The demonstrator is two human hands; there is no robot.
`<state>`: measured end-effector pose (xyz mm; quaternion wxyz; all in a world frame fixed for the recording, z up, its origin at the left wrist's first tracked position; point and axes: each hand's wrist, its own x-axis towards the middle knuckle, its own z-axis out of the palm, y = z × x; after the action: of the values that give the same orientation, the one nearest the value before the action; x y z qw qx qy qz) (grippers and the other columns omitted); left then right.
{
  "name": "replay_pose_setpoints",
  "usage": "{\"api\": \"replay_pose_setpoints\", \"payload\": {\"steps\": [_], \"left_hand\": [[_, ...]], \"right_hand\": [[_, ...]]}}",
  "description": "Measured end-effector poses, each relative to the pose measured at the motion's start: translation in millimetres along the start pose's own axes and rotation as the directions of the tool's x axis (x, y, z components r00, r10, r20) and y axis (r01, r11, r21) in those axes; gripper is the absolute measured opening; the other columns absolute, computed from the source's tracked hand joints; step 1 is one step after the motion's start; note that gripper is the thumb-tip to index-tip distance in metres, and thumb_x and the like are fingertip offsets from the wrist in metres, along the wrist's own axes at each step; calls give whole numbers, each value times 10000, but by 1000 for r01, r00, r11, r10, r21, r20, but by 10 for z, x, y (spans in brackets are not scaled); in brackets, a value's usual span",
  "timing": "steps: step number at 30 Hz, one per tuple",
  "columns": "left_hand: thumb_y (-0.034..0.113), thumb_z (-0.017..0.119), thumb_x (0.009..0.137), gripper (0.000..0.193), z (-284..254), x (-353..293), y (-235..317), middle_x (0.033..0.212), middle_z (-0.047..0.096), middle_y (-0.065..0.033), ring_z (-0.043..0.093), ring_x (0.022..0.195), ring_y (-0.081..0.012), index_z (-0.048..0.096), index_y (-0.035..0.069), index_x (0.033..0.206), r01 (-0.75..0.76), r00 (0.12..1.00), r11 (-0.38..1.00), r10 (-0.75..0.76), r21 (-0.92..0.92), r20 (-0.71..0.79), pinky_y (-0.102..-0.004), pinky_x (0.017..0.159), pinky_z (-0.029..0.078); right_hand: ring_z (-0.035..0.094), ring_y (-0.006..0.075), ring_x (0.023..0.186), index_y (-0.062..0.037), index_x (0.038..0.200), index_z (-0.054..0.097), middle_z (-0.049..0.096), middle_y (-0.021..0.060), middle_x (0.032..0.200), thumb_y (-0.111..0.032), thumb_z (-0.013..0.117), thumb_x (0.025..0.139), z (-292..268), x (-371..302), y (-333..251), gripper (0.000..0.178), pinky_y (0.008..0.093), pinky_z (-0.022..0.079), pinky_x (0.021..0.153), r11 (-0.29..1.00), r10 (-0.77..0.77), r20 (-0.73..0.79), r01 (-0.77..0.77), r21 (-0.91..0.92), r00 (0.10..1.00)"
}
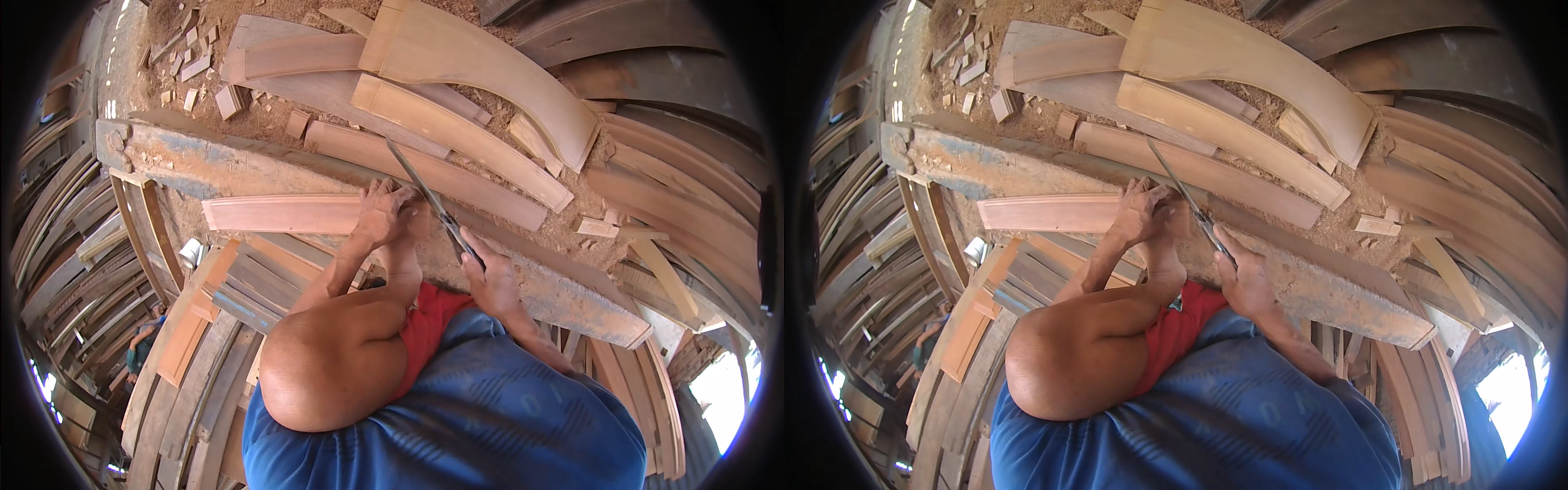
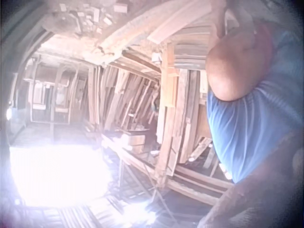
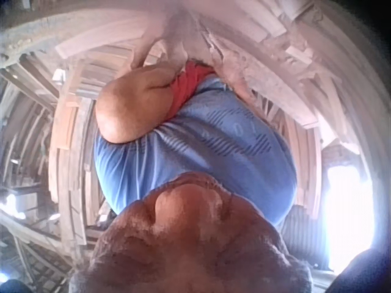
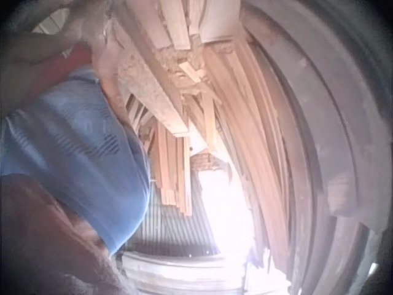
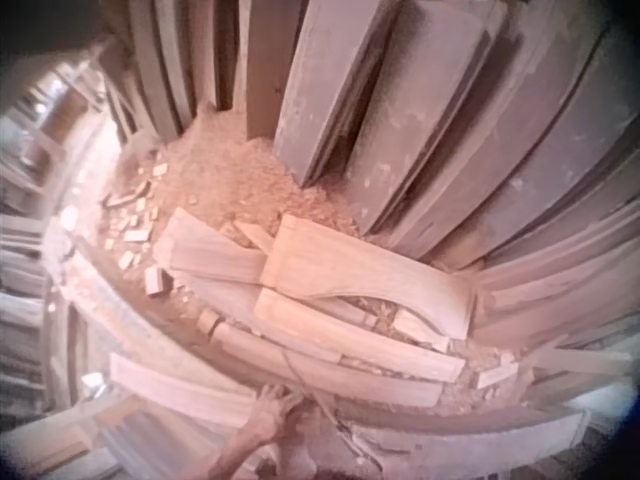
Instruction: The person uses a hand saw to cut a wood piece while holding it in place with their hand and foot. They make several manual cuts on the wood which is positioned on a large wooden beam.
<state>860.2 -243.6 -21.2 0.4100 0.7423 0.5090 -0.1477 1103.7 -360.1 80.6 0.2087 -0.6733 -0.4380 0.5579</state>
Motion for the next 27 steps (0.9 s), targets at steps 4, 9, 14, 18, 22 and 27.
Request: {"api": "replay_pose_setpoints", "payload": {"steps": [4,9,14,18,22,27], "left_hand": [[306,765,868,370,-15,-117,-36,1208,600,-144,515,1200,-390,732,193,1219,19,998,1000,-20,-11,-53,-592,996,389],[304,769,865,338,18,-92,-17,1194,602,-140,519,1190,-395,741,207,1188,1,996,1000,-2,-4,-90,-602,986,384],[295,766,871,342,36,-47,-10,1185,603,-134,522,1181,-401,742,232,1207,-33,995,998,27,-62,-96,-616,986,382],[288,771,862,355,26,-63,-26,1183,611,-146,537,1176,-424,729,211,1206,-36,997,997,31,-72,-71,-631,1016,372],[300,738,867,327,17,3,118,1205,687,-96,575,1129,-388,744,169,1166,-33,997,994,40,100,-64,-570,1009,419],[316,710,883,273,38,-69,-115,1095,701,-86,581,1090,-359,748,158,1102,-236,961,972,236,22,-143,-548,972,447]], "right_hand": [[715,374,1005,3,1451,593,704,265,1116,-87,624,1008,-471,-441,-362,453,426,570,888,982,187,147,-189,-1,971],[721,373,966,17,1445,591,707,263,1113,-92,615,1009,-235,-223,-289,450,428,579,864,994,111,91,-109,-22,990],[697,247,836,16,1460,585,712,207,937,-101,592,1035,47,144,-41,441,378,565,805,999,-24,13,24,-26,1000],[650,376,1103,-5,1449,598,687,269,1165,-116,603,1018,-8,166,-136,445,434,527,976,997,49,64,-53,60,997],[715,219,755,-13,1470,586,723,186,874,-101,586,1039,-93,16,-68,440,369,580,769,999,50,45,-50,7,998],[723,457,1039,-24,1448,589,710,279,1227,-89,597,1014,-447,-349,-371,439,461,583,882,979,201,169,-204,3,965]]}}
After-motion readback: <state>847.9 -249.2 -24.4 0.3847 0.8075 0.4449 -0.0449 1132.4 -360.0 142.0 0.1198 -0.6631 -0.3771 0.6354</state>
